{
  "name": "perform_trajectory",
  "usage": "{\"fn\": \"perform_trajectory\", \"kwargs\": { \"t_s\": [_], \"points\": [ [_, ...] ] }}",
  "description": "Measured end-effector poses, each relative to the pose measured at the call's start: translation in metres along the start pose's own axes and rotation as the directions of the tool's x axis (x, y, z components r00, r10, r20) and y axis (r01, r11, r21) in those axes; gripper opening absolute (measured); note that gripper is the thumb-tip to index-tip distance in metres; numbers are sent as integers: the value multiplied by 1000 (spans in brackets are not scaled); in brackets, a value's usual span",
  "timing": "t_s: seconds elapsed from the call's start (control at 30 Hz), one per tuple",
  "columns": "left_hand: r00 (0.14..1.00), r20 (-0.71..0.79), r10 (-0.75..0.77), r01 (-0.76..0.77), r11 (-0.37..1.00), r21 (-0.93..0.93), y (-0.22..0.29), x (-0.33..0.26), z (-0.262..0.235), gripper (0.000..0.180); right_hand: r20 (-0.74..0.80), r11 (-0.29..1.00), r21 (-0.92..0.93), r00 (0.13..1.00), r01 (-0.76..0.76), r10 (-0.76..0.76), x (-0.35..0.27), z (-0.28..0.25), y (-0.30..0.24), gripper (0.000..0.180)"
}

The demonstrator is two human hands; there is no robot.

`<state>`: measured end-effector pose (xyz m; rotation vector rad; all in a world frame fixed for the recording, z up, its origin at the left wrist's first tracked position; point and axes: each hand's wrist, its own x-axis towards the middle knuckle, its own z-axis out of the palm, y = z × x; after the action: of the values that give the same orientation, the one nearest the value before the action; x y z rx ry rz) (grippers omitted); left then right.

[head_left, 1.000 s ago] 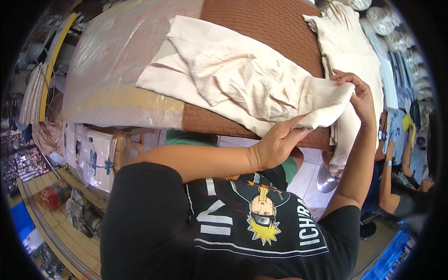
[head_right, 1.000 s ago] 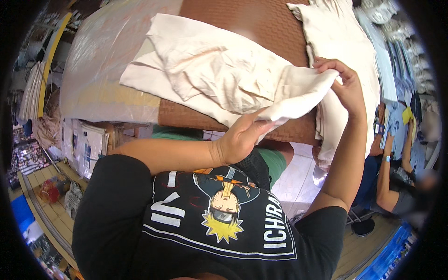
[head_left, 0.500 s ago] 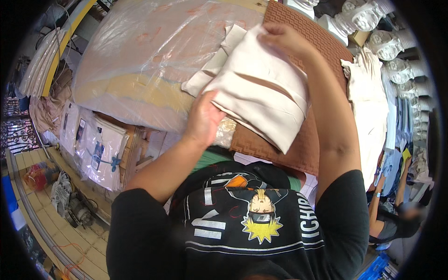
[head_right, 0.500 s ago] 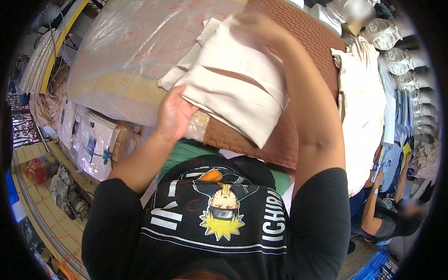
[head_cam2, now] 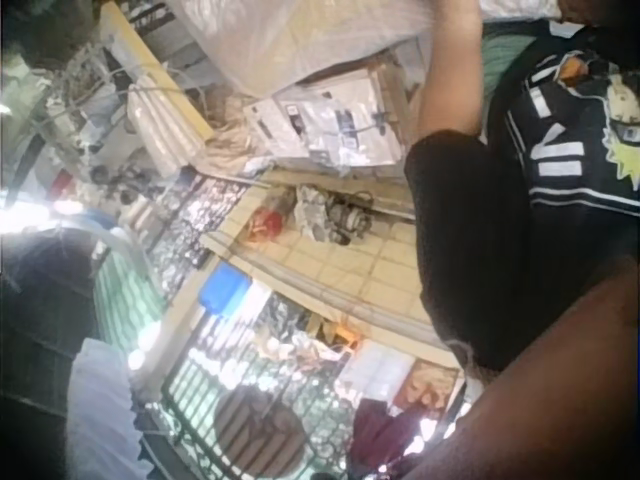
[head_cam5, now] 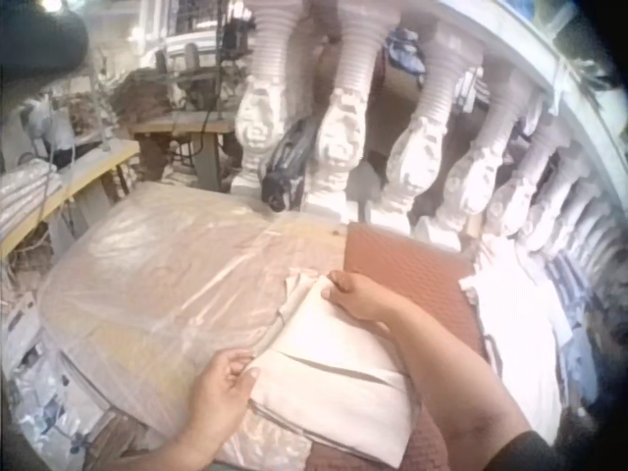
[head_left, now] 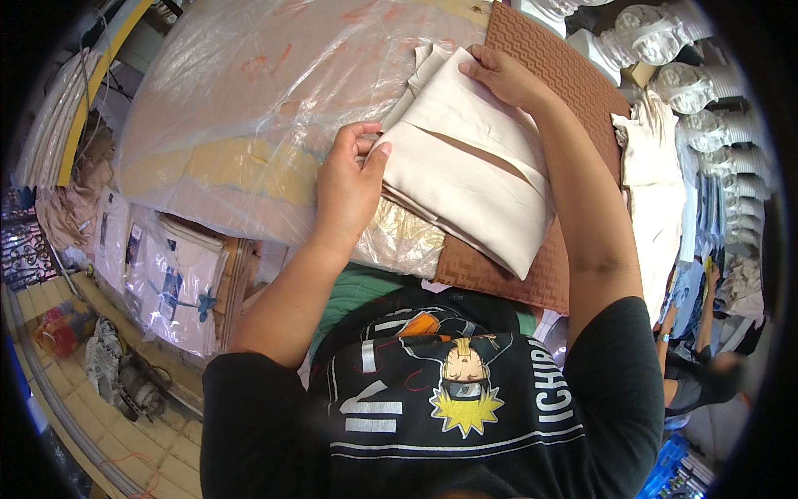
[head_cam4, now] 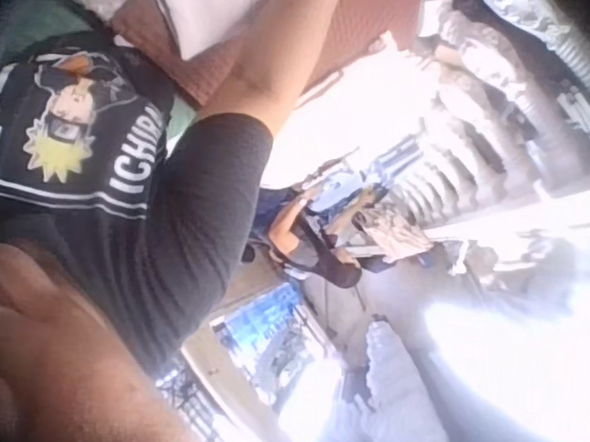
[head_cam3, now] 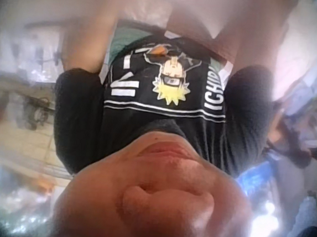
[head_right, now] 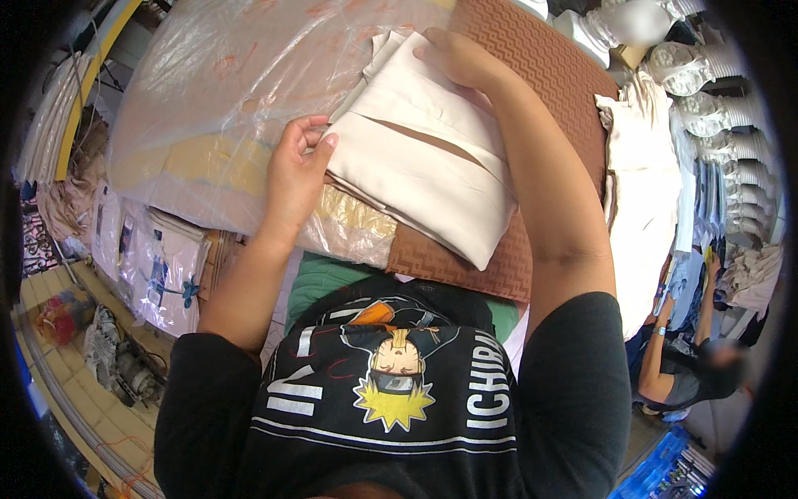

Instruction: The person takes a beige shirt from a stack, spreads it out on a work surface, uses snips to trim loose threads, inserts a cardboard sheet, and folds the shirt into a compact shape.

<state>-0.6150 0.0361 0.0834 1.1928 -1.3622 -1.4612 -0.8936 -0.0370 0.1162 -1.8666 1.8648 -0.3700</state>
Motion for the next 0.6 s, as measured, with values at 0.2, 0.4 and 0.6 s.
{"fn": "perform_trajectory", "kwargs": {
  "t_s": [0.2,0.4,0.6],
  "points": [
    [999,-15,-33,34,997,63,1,-1,-2,26,-83,995,-84,995,54,-61,4,11,-10,34],
    [994,91,66,-110,727,678,36,-6,-15,31,-111,994,-73,990,80,-88,1,12,-10,32],
    [775,344,530,-611,490,622,52,9,25,39,-122,995,-25,988,92,-94,8,17,2,30]
  ]
}}
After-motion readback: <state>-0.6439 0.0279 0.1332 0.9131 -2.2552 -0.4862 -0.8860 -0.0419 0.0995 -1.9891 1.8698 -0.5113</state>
